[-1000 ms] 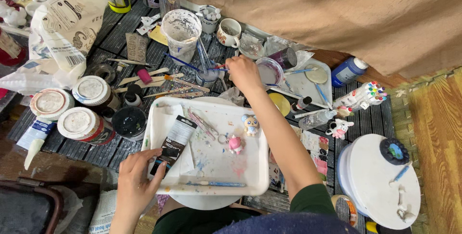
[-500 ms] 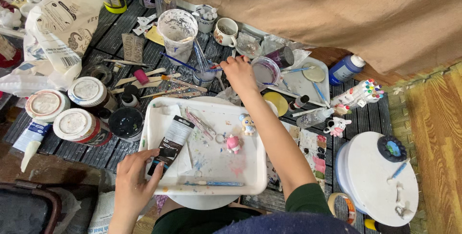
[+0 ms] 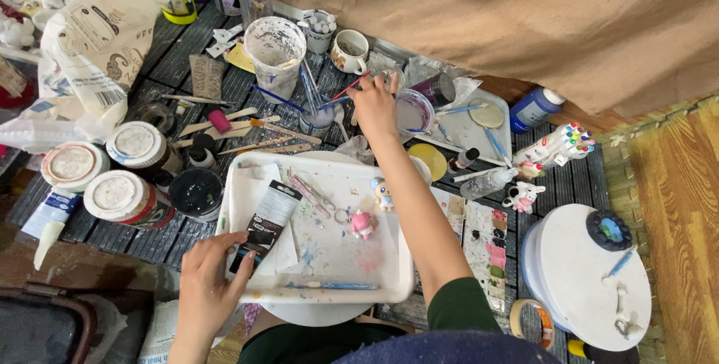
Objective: The person paints small figurines using a fine brush and various paints. They dip the brush into water, mix colors on a palette, and apply paint to the figurines' details. The person also handles a roll of tape and a yellow paint container during the process.
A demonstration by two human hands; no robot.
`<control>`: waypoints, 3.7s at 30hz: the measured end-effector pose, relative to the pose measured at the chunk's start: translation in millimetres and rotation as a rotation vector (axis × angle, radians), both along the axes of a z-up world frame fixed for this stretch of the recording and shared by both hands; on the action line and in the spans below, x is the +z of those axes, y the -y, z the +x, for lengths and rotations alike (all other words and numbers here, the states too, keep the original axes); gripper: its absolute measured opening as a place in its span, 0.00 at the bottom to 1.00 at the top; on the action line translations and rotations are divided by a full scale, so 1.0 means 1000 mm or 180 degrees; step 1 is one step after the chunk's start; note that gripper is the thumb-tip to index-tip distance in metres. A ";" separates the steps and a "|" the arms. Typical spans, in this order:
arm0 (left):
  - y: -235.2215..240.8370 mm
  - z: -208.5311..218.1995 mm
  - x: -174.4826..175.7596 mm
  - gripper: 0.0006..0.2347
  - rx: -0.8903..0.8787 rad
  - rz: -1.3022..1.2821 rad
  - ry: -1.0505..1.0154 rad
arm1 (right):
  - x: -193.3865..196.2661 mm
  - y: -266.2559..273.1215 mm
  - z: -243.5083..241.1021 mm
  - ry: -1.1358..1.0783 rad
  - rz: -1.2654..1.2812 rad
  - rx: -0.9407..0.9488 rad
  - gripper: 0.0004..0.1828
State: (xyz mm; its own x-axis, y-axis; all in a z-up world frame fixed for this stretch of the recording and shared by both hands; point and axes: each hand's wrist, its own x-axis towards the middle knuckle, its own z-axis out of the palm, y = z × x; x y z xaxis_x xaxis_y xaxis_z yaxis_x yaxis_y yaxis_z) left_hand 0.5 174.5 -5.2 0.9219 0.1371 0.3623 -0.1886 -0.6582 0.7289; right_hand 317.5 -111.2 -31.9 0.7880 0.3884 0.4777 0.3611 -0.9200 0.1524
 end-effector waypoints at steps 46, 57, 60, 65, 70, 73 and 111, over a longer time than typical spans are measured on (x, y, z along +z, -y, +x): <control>-0.001 -0.001 -0.001 0.14 -0.0024 -0.0002 -0.0025 | 0.062 0.026 -0.023 -0.0125 -0.0157 0.0404 0.16; 0.001 -0.001 0.013 0.15 0.0043 0.0390 -0.0024 | 0.053 0.024 -0.021 -0.0240 0.0049 0.0645 0.10; 0.007 0.000 0.033 0.15 0.0048 0.0611 0.0014 | 0.068 0.029 -0.024 0.0110 -0.0211 0.0654 0.12; 0.016 0.031 0.064 0.13 -0.0229 0.0793 0.0487 | 0.103 0.038 -0.045 -0.0239 0.0593 0.0420 0.08; 0.041 0.096 0.082 0.07 -0.0231 0.0876 0.0618 | 0.109 0.046 -0.073 -0.0229 0.1063 0.0554 0.09; 0.072 0.134 0.090 0.08 -0.0338 0.1325 0.1076 | 0.091 0.053 -0.090 -0.1142 0.2225 0.0421 0.10; -0.002 0.161 0.077 0.07 -0.1375 -0.2857 -0.0349 | 0.007 0.010 -0.030 -0.1860 0.3914 0.0936 0.07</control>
State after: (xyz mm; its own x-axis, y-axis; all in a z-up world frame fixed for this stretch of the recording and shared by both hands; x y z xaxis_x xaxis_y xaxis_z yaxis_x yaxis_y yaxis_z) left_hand 161.6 176.3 71.6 0.9793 -0.0364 0.1992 -0.1838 0.2531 0.9498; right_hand 287.2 -121.0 -24.8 0.9531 0.1488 0.2633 0.2926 -0.2324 -0.9276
